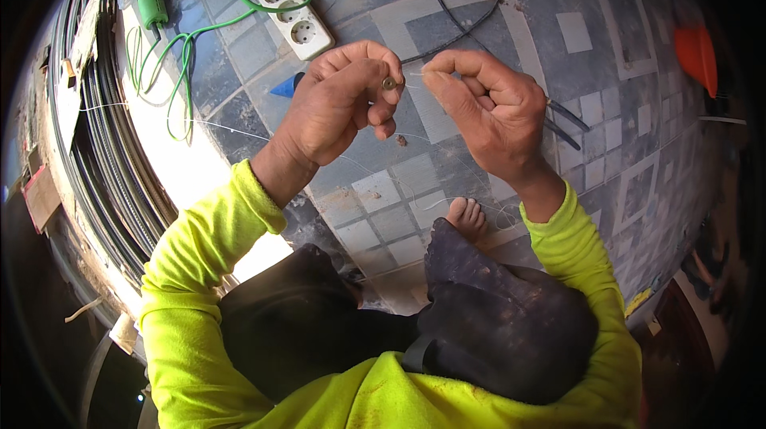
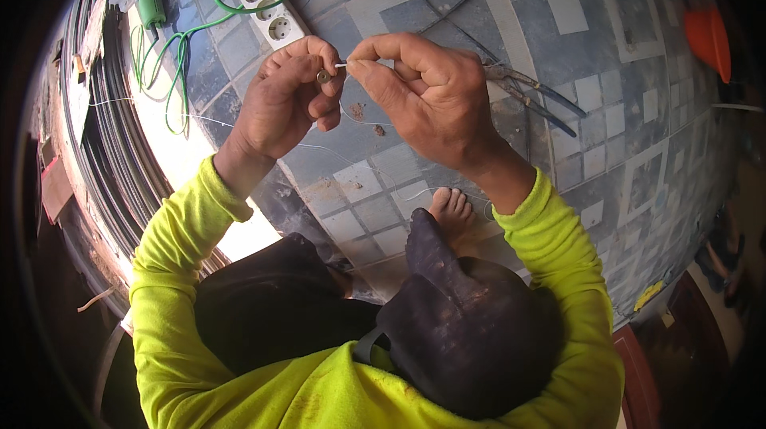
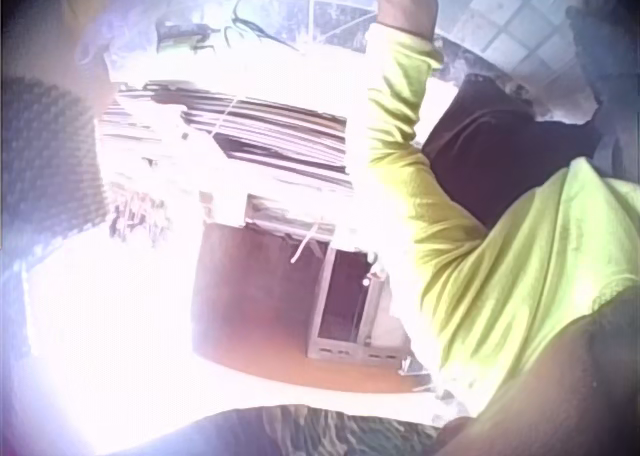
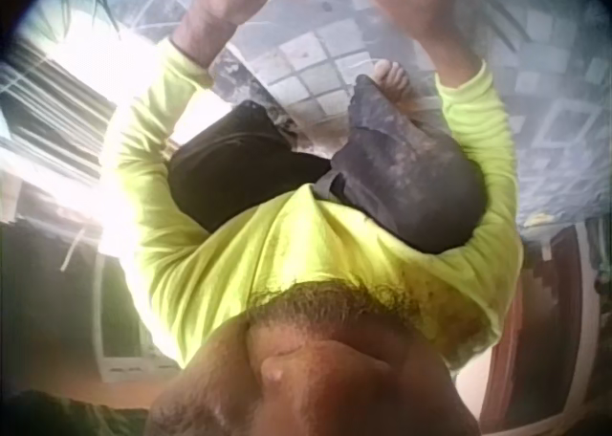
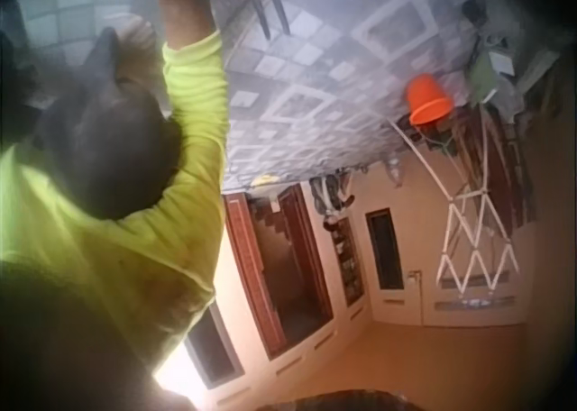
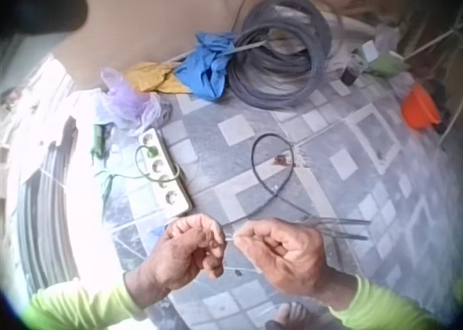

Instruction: The person gathers items including a hammer and tape, then sits on the floor to prepare a fishing line by attaching a weight and a hook using pliers and their hands.

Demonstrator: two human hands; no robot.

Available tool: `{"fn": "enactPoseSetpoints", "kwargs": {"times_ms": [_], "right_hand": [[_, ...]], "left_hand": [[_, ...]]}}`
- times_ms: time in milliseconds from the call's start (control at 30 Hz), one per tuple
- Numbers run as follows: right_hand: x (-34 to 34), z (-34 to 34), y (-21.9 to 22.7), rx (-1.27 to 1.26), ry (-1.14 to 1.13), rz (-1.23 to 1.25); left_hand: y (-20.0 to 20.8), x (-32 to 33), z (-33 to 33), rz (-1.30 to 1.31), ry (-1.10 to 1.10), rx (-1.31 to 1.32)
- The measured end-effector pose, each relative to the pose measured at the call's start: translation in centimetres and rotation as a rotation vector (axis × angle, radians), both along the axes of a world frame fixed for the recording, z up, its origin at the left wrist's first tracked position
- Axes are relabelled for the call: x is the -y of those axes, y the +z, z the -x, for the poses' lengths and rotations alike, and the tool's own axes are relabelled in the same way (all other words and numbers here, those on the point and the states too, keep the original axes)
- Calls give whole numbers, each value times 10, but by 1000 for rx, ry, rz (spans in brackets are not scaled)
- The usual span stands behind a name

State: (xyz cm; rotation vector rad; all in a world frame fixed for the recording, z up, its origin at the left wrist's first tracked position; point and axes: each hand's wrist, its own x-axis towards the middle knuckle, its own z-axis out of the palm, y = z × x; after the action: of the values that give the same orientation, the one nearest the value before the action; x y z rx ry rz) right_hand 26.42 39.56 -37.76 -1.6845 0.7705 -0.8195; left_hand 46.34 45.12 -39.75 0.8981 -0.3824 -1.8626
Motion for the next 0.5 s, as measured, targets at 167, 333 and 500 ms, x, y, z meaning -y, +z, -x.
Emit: {"fn": "enactPoseSetpoints", "kwargs": {"times_ms": [167,333,500], "right_hand": [[-12,-12,24,16,71,12],[-24,-20,36,-16,96,-29],[-35,-27,39,13,126,-53]], "left_hand": [[34,-24,-4,211,55,499],[42,-45,-4,620,184,996],[55,-54,-7,733,248,1171]]}}
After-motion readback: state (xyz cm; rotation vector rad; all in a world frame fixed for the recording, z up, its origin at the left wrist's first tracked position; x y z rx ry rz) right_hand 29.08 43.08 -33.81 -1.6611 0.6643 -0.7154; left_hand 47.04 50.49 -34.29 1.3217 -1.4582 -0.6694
